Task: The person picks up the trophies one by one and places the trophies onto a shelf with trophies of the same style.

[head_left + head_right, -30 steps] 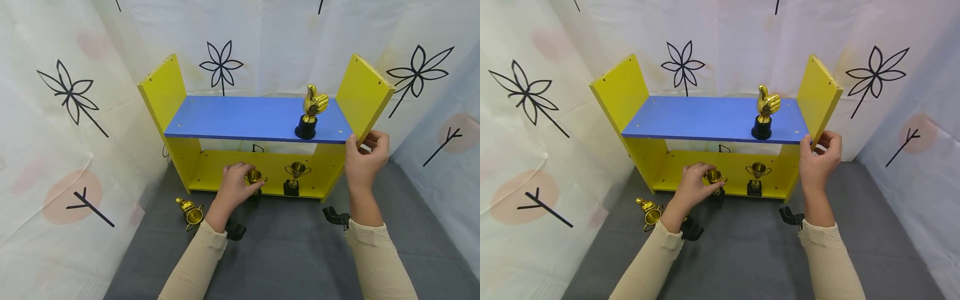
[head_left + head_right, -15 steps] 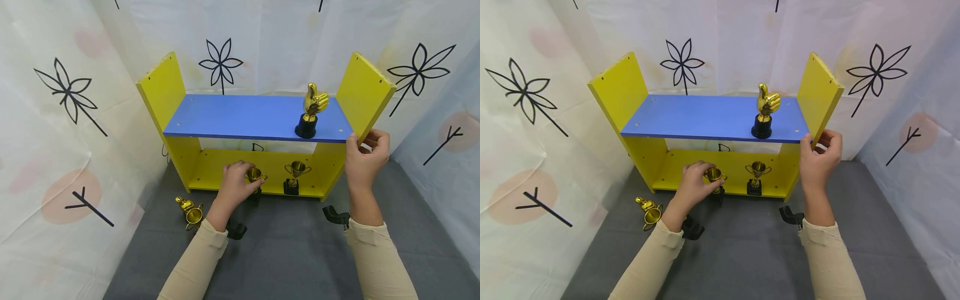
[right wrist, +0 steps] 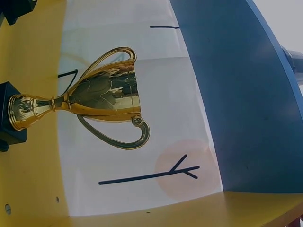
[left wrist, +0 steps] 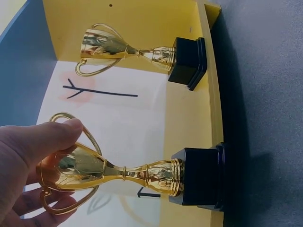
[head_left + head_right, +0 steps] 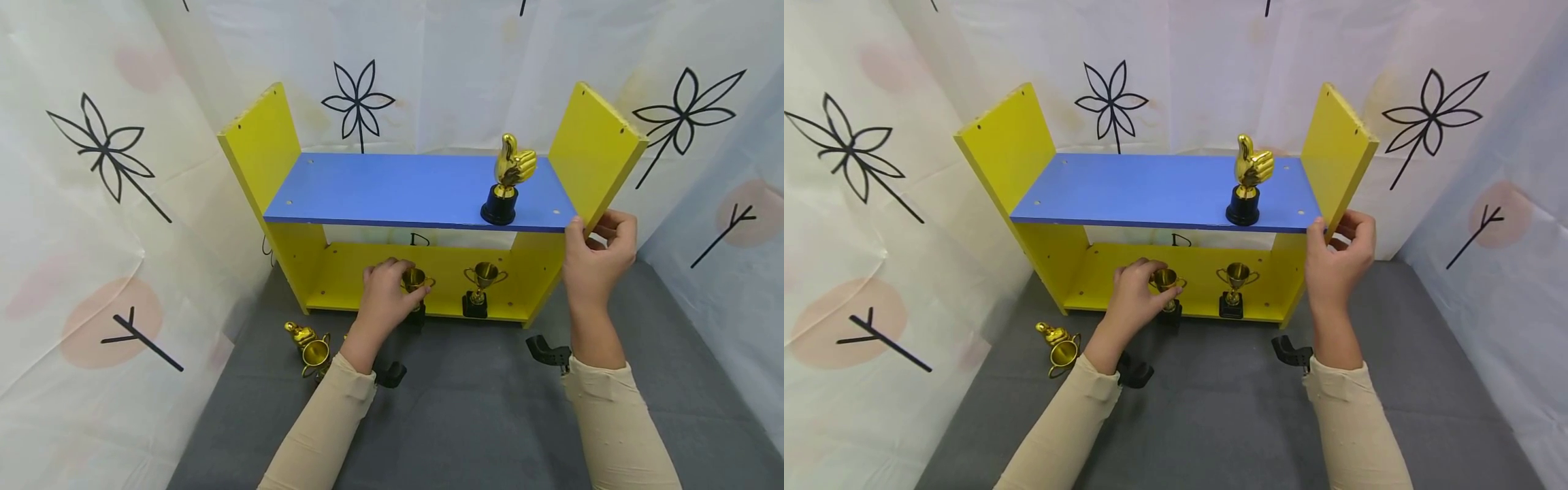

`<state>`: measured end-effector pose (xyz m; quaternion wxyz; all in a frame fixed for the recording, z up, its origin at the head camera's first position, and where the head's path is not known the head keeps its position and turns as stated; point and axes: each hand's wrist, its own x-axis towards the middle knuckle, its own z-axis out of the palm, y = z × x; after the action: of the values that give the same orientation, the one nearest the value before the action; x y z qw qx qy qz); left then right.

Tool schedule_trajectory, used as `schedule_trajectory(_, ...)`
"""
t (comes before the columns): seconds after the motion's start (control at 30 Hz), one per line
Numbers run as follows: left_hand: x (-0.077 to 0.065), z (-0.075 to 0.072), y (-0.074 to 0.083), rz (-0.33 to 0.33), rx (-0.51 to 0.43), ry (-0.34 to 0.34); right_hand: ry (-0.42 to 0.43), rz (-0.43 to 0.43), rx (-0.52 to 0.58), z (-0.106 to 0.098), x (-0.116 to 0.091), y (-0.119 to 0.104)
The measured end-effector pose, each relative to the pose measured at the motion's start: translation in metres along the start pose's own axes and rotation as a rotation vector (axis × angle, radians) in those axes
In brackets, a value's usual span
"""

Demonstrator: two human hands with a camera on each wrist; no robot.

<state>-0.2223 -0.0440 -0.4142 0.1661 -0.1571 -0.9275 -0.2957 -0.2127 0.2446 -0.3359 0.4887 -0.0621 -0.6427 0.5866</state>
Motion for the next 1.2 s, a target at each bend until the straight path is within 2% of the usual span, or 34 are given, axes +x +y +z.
schedule_trajectory(0.7, 0.008, 0.006, 0.004, -0.057, -0.004, 0.043, 0.013, -0.006, 0.006, 0.002, -0.003, -0.007)
schedule_trajectory(1.2, 0.012, 0.013, 0.004, -0.061, -0.023, 0.087, 0.008, -0.001, -0.016, -0.001, 0.001, 0.002)
